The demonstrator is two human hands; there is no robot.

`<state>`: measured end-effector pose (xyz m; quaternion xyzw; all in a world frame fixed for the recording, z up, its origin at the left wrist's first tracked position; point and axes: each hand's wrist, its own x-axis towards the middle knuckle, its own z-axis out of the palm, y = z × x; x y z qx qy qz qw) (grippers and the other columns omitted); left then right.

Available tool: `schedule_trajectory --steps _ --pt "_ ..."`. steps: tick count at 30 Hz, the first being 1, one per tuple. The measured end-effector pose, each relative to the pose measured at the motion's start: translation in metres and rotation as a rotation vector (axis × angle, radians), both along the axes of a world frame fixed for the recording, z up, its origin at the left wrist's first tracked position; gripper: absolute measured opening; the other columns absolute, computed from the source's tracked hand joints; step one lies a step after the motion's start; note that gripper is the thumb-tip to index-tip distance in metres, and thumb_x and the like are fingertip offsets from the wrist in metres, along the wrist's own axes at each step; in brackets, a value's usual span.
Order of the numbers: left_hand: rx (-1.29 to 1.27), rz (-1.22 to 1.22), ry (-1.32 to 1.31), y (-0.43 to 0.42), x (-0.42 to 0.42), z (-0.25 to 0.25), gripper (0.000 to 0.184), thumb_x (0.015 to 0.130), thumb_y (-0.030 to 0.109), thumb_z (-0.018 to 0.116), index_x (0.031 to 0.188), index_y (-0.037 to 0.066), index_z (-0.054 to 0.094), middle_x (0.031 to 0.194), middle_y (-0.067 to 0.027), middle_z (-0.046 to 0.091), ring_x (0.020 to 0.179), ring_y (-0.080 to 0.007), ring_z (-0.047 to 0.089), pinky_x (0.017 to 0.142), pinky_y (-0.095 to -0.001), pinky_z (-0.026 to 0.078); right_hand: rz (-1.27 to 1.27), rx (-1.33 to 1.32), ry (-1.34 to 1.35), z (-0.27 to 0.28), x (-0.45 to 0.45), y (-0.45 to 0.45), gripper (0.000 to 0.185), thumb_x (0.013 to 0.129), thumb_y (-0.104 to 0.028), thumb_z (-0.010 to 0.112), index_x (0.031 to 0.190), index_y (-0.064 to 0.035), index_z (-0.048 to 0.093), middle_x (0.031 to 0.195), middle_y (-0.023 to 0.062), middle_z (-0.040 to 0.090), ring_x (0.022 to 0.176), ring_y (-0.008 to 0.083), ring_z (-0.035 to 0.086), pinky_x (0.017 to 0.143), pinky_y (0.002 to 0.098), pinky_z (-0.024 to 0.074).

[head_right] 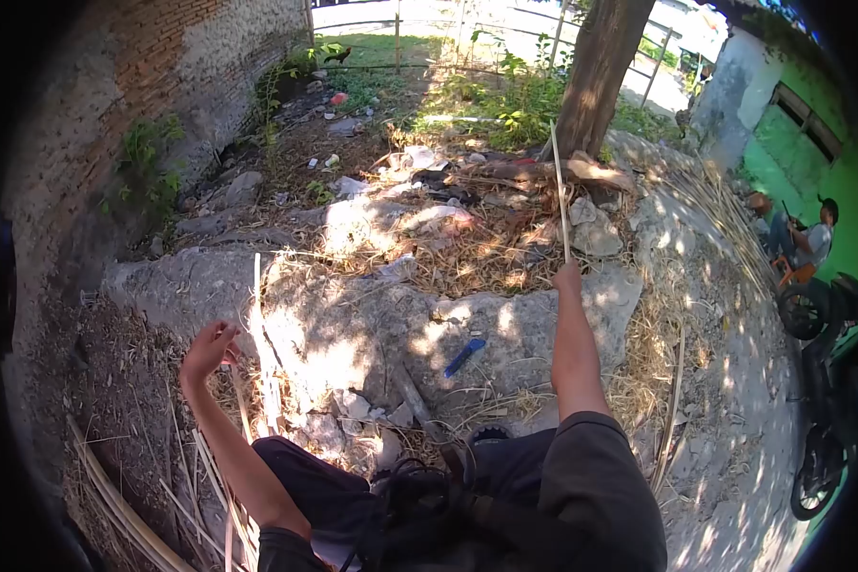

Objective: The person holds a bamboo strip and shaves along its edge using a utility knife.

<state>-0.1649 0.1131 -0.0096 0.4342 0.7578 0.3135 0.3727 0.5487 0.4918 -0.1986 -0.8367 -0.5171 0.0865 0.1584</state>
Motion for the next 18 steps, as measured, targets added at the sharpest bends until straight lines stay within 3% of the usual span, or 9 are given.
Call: schedule_trajectory --steps 2,4,8,10,12,13,15,17,18 --pt "0.007 0.028 -0.008 -0.001 0.002 0.000 0.035 0.109 0.033 0.055 0.120 0.000 0.061 0.081 -0.0100 0.070 0.062 -0.0177 0.069 0.062 -0.0326 0.056 0.000 0.041 -0.049 0.017 0.006 -0.013 0.046 0.095 -0.015 0.063 0.136 0.0031 0.050 0.119 0.0279 0.070 0.112 0.0436 0.069 0.093 0.0522 0.0564" --pt "0.017 0.018 0.000 0.005 -0.001 -0.003 0.036 0.109 0.033 0.054 0.120 0.000 0.061 0.081 -0.0102 0.070 0.062 -0.0179 0.069 0.061 -0.0323 0.056 0.093 0.001 -0.136 0.033 -0.003 -0.016 0.036 0.096 -0.013 0.060 0.128 0.0033 0.058 0.117 0.0275 0.071 0.112 0.0444 0.069 0.095 0.0529 0.0553" --pt "-0.008 0.009 -0.023 0.018 0.006 -0.019 0.034 0.109 0.030 0.054 0.112 -0.002 0.064 0.074 -0.0098 0.068 0.058 -0.0178 0.066 0.058 -0.0334 0.054 0.168 0.002 -0.121 0.021 -0.034 0.019 0.029 0.096 -0.013 0.059 0.119 0.0018 0.066 0.121 0.0280 0.071 0.110 0.0472 0.068 0.092 0.0565 0.0542" --pt "0.059 0.009 0.017 0.029 0.010 -0.024 0.037 0.110 0.031 0.053 0.108 -0.003 0.066 0.073 -0.0089 0.069 0.058 -0.0171 0.066 0.058 -0.0324 0.053 0.364 0.080 0.006 -0.008 -0.059 0.055 0.029 0.097 -0.019 0.062 0.118 -0.0016 0.071 0.091 0.0159 0.073 0.089 0.0334 0.076 0.073 0.0466 0.0601" --pt "0.307 0.053 -0.014 0.041 0.021 -0.026 0.041 0.111 0.034 0.051 0.107 -0.004 0.067 0.073 -0.0081 0.067 0.062 -0.0149 0.066 0.058 -0.0314 0.052 0.545 -0.205 1.134 0.025 -0.102 0.053 0.032 0.102 -0.025 0.058 0.118 -0.0007 0.071 0.078 0.0057 0.062 0.064 0.0155 0.064 0.054 0.0324 0.0523" --pt "0.393 0.096 0.041 0.046 0.036 -0.016 0.044 0.112 0.038 0.050 0.105 -0.002 0.067 0.072 -0.0054 0.065 0.062 -0.0114 0.063 0.059 -0.0292 0.054 0.505 -0.207 1.238 0.086 -0.154 0.008 0.033 0.107 -0.026 0.051 0.116 0.0000 0.069 0.072 -0.0036 0.047 0.053 0.0054 0.042 0.044 0.0251 0.0369" --pt "0.444 0.136 0.124 0.055 0.057 -0.005 0.049 0.111 0.043 0.049 0.105 -0.001 0.070 0.075 -0.0049 0.066 0.065 -0.0116 0.064 0.060 -0.0295 0.054 0.637 -0.424 1.576 0.122 -0.210 -0.006 0.041 0.113 -0.031 0.036 0.123 0.0005 0.061 0.070 -0.0068 0.040 0.050 0.0045 0.033 0.044 0.0229 0.0287" --pt "0.411 0.127 0.110 0.066 0.068 -0.011 0.051 0.112 0.045 0.047 0.108 0.000 0.070 0.081 -0.0075 0.067 0.070 -0.0123 0.064 0.065 -0.0317 0.054 0.706 -0.494 1.744 0.151 -0.260 -0.026 0.045 0.113 -0.036 0.035 0.123 0.0001 0.059 0.070 -0.0068 0.040 0.050 0.0042 0.033 0.045 0.0225 0.0297" --pt "0.474 0.125 0.222 0.070 0.075 -0.017 0.051 0.111 0.046 0.046 0.112 0.000 0.069 0.085 -0.0085 0.068 0.072 -0.0132 0.064 0.067 -0.0325 0.054 0.724 -0.521 1.744 0.160 -0.283 -0.037 0.045 0.113 -0.036 0.035 0.123 0.0001 0.059 0.070 -0.0068 0.040 0.050 0.0042 0.033 0.045 0.0225 0.0297"
